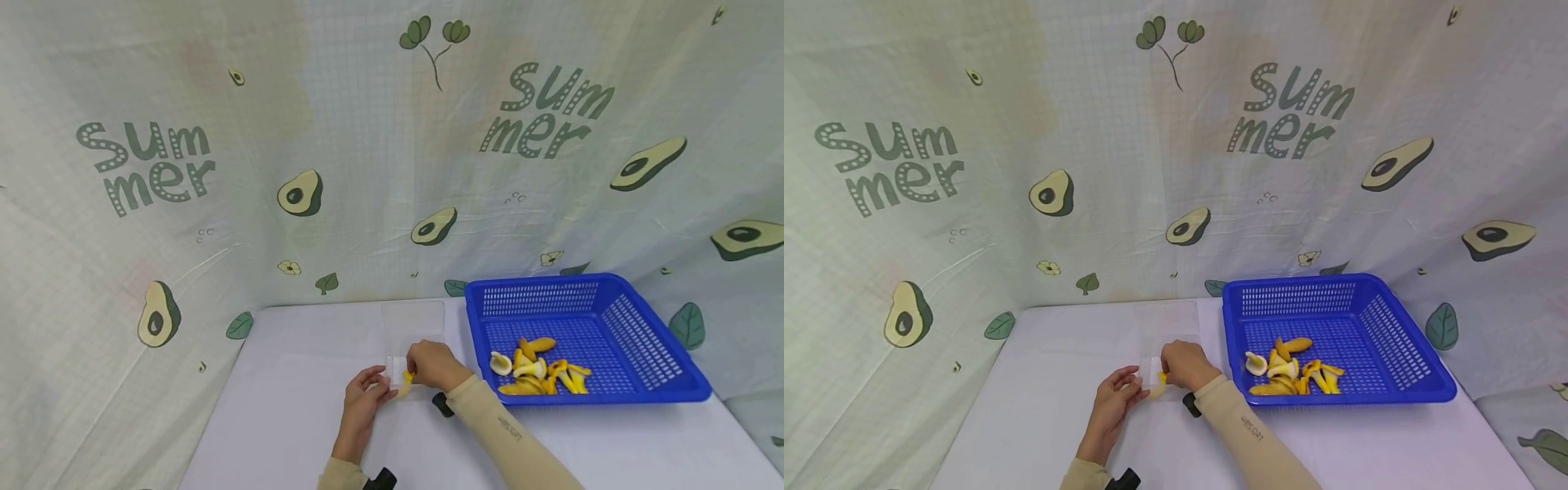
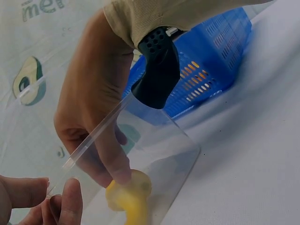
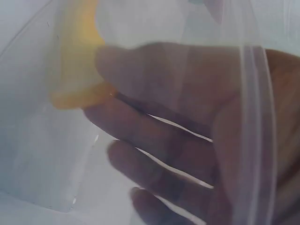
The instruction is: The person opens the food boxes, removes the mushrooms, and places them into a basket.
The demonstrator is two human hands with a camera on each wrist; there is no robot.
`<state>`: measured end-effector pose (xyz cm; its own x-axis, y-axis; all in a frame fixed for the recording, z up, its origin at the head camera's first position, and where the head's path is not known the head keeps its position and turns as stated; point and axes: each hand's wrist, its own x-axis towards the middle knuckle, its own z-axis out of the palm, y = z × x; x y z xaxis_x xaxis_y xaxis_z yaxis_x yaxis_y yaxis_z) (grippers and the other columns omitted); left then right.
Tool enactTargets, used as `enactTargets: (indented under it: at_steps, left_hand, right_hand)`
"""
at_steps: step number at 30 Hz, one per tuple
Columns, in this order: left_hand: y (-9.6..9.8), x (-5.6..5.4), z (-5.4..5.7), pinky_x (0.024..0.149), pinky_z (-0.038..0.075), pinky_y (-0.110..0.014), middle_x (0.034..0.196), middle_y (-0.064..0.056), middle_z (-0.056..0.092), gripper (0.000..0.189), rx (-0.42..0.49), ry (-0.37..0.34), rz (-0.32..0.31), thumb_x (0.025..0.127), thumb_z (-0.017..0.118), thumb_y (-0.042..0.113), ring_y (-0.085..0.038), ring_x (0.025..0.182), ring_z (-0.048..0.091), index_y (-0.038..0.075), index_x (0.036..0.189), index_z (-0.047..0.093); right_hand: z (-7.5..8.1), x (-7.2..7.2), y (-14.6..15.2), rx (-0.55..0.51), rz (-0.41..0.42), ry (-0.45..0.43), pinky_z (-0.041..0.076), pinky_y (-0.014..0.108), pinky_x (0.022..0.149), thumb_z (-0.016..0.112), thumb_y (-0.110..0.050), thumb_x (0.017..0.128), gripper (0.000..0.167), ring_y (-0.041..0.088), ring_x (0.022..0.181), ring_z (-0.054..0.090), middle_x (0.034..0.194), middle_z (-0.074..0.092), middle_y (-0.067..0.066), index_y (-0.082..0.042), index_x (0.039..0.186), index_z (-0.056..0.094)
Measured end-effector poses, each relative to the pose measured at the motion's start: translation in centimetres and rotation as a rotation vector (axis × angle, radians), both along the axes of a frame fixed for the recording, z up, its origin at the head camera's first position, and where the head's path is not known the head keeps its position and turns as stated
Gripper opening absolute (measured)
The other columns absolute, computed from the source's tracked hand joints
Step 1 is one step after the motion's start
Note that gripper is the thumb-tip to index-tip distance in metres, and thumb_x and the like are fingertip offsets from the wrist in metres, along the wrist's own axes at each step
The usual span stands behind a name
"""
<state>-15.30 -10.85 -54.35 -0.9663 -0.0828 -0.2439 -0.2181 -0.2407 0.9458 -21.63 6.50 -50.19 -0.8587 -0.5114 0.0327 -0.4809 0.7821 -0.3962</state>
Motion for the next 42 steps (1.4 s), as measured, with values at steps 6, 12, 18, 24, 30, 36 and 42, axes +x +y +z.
enactTargets:
  at_steps: [6,12,18,24,30,36,42]
  left_hand:
    - [0.0,-0.1,0.0,0.078,0.066,-0.027,0.095,-0.005,0.055,0.040,-0.007,-0.002,0.006,0.097,0.065,-0.010,-0.013,0.079,0.064,-0.019,0.134,0.053]
    - [0.0,-0.1,-0.1,0.078,0.066,-0.027,0.097,-0.006,0.055,0.041,-0.015,0.002,0.000,0.097,0.065,-0.009,-0.012,0.078,0.064,-0.019,0.135,0.052]
    - [0.0,-0.2,-0.3,0.077,0.066,-0.027,0.097,-0.006,0.055,0.041,-0.024,0.006,-0.001,0.097,0.065,-0.009,-0.012,0.077,0.065,-0.019,0.135,0.052]
    - [0.0,-0.2,-0.2,0.078,0.066,-0.028,0.099,-0.007,0.056,0.041,-0.043,-0.007,0.004,0.098,0.064,-0.009,-0.013,0.078,0.065,-0.018,0.136,0.053]
    - [-0.1,-0.1,-0.1,0.077,0.066,-0.027,0.097,-0.006,0.056,0.039,-0.020,0.003,0.002,0.097,0.064,-0.011,-0.013,0.080,0.065,-0.019,0.134,0.053]
    - [-0.1,-0.1,-0.1,0.078,0.066,-0.027,0.097,-0.005,0.056,0.038,-0.014,0.008,-0.006,0.098,0.064,-0.011,-0.014,0.082,0.065,-0.018,0.134,0.053]
    - [-0.1,-0.1,-0.1,0.078,0.066,-0.027,0.098,-0.006,0.056,0.039,-0.017,0.008,-0.007,0.098,0.064,-0.011,-0.013,0.081,0.065,-0.018,0.134,0.053]
  right_hand:
    - [-0.2,0.2,0.2,-0.008,-0.015,0.102,0.057,0.035,0.065,0.089,-0.006,0.081,0.008,0.019,0.068,0.063,0.075,0.072,0.003,-0.007,0.081,0.082]
    - [-0.3,0.9,1.0,-0.088,-0.052,0.256,0.054,0.031,0.069,0.088,-0.010,0.086,0.005,0.017,0.076,0.061,0.083,0.076,-0.001,-0.012,0.089,0.084]
    - [-0.1,1.7,2.4,-0.235,-0.128,0.395,0.057,0.031,0.073,0.091,-0.010,0.083,0.013,0.016,0.082,0.063,0.088,0.078,-0.003,-0.015,0.093,0.084]
    - [0.5,3.0,4.6,-0.317,-0.174,0.482,0.059,0.035,0.076,0.094,-0.008,0.079,0.020,0.017,0.087,0.066,0.092,0.078,-0.005,-0.016,0.095,0.084]
    - [0.8,3.9,6.9,-0.352,-0.211,0.555,0.059,0.036,0.073,0.096,-0.005,0.075,0.025,0.017,0.087,0.067,0.092,0.078,-0.004,-0.013,0.095,0.083]
    - [1.4,4.7,9.0,-0.381,-0.265,0.571,0.060,0.039,0.073,0.095,-0.003,0.075,0.026,0.019,0.088,0.066,0.095,0.078,0.000,-0.010,0.097,0.083]
    - [1.9,5.2,10.7,-0.388,-0.304,0.575,0.061,0.044,0.076,0.094,0.001,0.075,0.028,0.023,0.092,0.067,0.097,0.079,0.003,-0.009,0.099,0.083]
